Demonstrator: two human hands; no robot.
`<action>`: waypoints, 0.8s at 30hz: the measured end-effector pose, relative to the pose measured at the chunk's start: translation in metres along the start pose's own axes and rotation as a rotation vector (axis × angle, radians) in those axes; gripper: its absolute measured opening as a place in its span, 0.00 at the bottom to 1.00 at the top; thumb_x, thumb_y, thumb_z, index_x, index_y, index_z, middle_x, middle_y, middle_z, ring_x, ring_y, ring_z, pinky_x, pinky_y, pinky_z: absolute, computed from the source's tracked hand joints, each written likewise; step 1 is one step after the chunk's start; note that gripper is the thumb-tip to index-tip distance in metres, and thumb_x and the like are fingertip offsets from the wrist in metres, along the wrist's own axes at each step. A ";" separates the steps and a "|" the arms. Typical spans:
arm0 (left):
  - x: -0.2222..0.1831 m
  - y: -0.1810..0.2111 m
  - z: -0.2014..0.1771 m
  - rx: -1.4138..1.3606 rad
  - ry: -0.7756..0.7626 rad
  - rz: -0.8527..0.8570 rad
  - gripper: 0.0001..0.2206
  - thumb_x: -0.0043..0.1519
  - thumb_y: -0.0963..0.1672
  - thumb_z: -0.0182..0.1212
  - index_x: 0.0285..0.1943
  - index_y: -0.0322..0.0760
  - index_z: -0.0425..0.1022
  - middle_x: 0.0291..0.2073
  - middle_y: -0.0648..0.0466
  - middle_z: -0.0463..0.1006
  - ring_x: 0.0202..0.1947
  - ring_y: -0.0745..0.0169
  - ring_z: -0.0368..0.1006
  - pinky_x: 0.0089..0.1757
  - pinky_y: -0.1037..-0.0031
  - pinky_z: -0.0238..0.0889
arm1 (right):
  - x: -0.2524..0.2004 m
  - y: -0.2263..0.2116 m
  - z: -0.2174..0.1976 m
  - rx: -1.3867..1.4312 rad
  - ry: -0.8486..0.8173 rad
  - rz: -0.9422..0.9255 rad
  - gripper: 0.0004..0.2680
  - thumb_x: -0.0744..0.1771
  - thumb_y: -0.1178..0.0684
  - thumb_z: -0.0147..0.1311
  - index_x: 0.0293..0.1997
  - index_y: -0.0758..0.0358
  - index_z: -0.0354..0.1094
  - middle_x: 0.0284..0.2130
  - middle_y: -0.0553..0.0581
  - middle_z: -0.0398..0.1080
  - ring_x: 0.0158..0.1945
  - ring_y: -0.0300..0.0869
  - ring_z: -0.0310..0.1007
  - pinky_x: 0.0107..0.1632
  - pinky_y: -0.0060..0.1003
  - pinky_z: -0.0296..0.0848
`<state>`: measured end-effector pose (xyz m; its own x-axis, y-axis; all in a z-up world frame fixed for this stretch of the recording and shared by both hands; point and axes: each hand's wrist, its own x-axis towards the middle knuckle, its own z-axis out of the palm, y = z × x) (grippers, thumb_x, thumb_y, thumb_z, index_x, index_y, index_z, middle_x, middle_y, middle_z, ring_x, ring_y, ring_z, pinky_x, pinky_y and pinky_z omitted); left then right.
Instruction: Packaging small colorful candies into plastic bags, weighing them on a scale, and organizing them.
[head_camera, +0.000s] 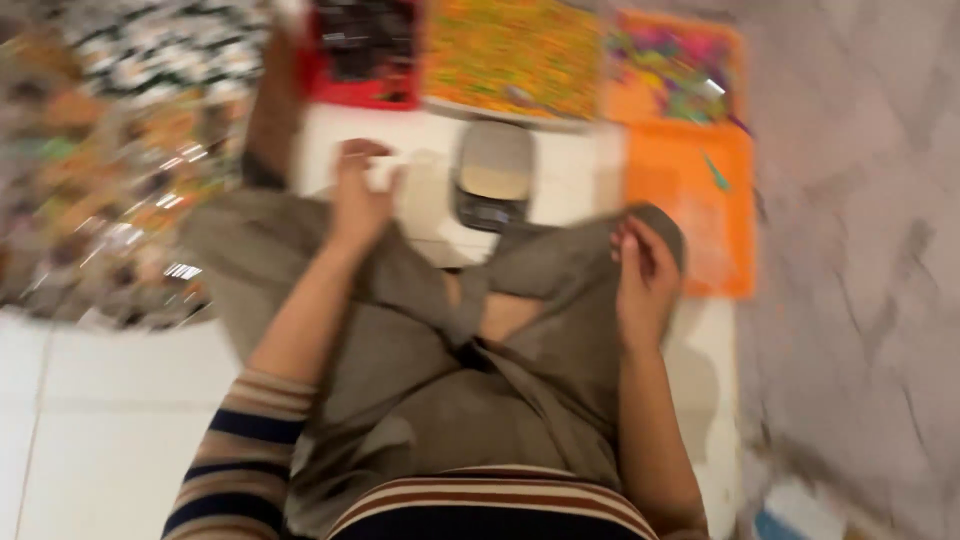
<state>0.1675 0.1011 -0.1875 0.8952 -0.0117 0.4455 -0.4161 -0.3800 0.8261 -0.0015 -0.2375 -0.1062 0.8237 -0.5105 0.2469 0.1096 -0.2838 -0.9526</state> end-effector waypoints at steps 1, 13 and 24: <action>0.000 0.004 -0.001 -0.031 -0.051 0.021 0.11 0.59 0.38 0.71 0.49 0.33 0.76 0.46 0.39 0.72 0.45 0.33 0.72 0.46 0.52 0.66 | 0.008 0.006 -0.017 -0.019 0.060 0.010 0.09 0.72 0.59 0.51 0.58 0.72 0.69 0.47 0.68 0.74 0.47 0.48 0.76 0.48 0.38 0.79; -0.001 -0.001 -0.015 0.360 -0.187 0.067 0.07 0.67 0.39 0.71 0.52 0.34 0.80 0.51 0.44 0.70 0.46 0.41 0.76 0.41 0.63 0.72 | 0.130 0.312 -0.216 -0.497 0.336 0.323 0.07 0.67 0.52 0.61 0.48 0.46 0.79 0.37 0.45 0.78 0.39 0.33 0.79 0.35 0.28 0.79; -0.005 0.018 -0.017 0.489 -0.232 -0.016 0.07 0.68 0.38 0.69 0.53 0.32 0.80 0.53 0.42 0.71 0.48 0.40 0.77 0.40 0.67 0.72 | 0.137 0.312 -0.163 -1.054 -0.461 0.519 0.33 0.52 0.30 0.77 0.57 0.49 0.70 0.39 0.53 0.76 0.51 0.53 0.77 0.54 0.59 0.75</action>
<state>0.1532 0.1099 -0.1688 0.9356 -0.1853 0.3004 -0.3287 -0.7676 0.5502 0.0547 -0.5285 -0.3400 0.7767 -0.4865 -0.4000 -0.6055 -0.7515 -0.2618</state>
